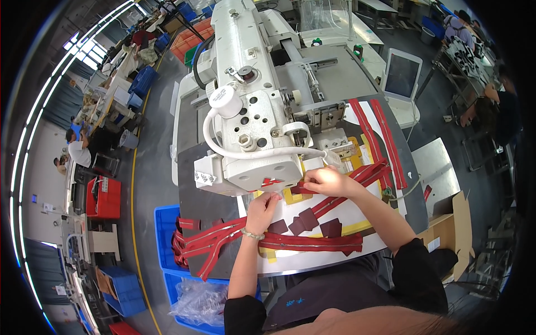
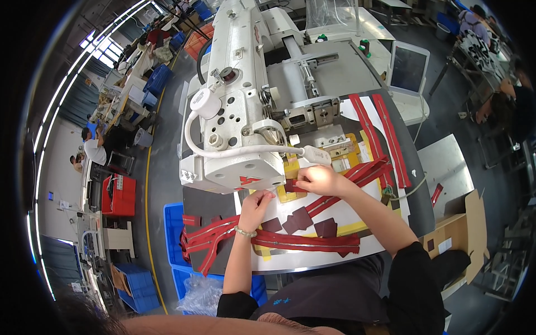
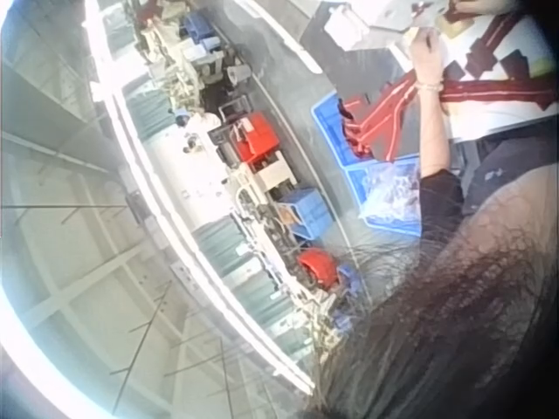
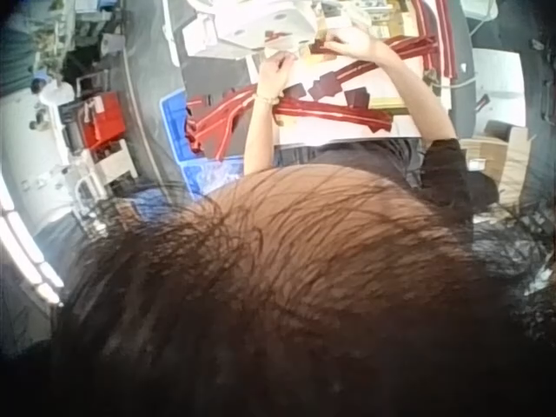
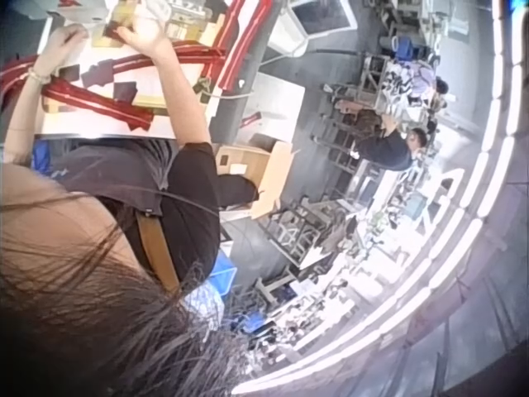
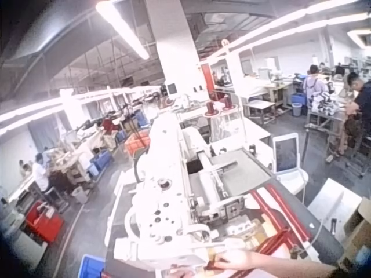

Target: Placing red leather strips into a production template and using a handheld scanner at an industrial workstation.

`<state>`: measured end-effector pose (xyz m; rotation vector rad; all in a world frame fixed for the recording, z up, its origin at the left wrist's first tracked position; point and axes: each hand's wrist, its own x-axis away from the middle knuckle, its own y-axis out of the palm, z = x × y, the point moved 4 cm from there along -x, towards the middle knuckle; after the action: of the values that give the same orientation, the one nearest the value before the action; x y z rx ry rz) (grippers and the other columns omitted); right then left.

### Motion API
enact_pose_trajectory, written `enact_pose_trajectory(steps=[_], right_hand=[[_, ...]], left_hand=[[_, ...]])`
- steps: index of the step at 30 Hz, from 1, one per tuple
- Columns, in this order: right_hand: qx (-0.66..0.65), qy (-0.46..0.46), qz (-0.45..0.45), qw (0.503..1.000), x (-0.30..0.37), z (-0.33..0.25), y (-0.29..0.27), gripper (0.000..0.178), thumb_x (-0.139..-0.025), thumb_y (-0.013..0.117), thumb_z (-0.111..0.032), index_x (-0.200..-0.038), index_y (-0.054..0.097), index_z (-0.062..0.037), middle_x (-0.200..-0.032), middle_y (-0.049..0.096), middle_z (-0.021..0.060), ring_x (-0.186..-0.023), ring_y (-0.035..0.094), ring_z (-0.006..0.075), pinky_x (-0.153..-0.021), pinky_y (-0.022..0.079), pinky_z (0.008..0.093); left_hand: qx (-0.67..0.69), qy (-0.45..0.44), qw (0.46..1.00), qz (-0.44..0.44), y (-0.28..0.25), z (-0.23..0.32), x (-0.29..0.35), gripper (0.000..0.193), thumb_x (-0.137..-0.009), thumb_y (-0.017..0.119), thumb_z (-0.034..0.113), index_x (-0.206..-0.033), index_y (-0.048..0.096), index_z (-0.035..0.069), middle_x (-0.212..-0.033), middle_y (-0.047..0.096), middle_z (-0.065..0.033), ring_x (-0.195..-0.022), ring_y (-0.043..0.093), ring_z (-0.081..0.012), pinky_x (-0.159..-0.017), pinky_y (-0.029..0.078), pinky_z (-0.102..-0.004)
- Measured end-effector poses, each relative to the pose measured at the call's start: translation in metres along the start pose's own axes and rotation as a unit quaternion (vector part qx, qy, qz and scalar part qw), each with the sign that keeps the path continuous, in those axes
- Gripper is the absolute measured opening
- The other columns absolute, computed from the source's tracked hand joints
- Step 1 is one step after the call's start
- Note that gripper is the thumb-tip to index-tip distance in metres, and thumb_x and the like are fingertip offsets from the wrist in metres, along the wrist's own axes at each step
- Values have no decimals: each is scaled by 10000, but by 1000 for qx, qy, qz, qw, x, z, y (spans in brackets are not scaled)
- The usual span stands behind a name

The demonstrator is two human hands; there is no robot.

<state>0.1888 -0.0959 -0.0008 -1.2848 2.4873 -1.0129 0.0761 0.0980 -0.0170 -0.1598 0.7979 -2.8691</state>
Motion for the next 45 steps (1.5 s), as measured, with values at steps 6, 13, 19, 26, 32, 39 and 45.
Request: enact_pose_trajectory(steps=[6,13,19,26,32,39,45], right_hand=[[45,38,22,998,-11,-22,15,370,-855,600,-378,-844,663,-14,-794,667,178,-780,647,344,-733,500,428],[39,12,-28,999,14,-17,9,321,-858,590,-312,-816,667,-4,-789,657,202,-795,645,353,-753,502,430],[292,54,137,945,53,-33,-22,165,-866,593,-226,-806,601,-73,-621,622,114,-595,645,295,-542,496,405],[140,-130,214,958,84,-93,-29,206,-866,627,-197,-764,542,-40,-621,580,121,-570,590,279,-519,439,361],[-294,-46,62,953,87,-72,6,157,-924,556,-96,-811,488,-11,-656,467,11,-613,399,51,-547,352,227],[-432,-24,39,901,86,-63,33,155,-947,529,-98,-833,485,-3,-707,482,-29,-642,419,31,-539,358,218],[-443,-9,46,895,89,-68,26,115,-942,540,-98,-906,542,11,-737,534,-24,-660,470,18,-567,402,196]], left_hand=[[-11,18,1000,-2,1,14,2,253,-903,559,241,-929,667,13,-739,651,-134,-639,611,-235,-606,452,-325],[-127,58,990,-7,-2,27,9,203,-877,584,240,-879,644,46,-774,658,-124,-690,632,-295,-606,475,-362],[-180,120,976,-23,11,43,12,139,-870,598,218,-885,613,81,-787,649,-97,-689,629,-289,-592,484,-364],[-149,155,977,17,-2,78,25,151,-898,573,206,-863,605,63,-778,649,-95,-699,633,-273,-588,482,-347],[130,29,986,-103,-8,87,45,174,-919,511,128,-884,630,6,-782,665,-84,-677,615,-146,-623,478,-274],[183,32,978,-91,-3,95,53,199,-918,491,85,-923,633,-53,-736,616,-22,-685,513,-58,-627,425,-213],[244,-1,964,-105,-2,99,54,200,-917,492,78,-938,638,-57,-750,627,-23,-683,510,-56,-626,421,-207]])
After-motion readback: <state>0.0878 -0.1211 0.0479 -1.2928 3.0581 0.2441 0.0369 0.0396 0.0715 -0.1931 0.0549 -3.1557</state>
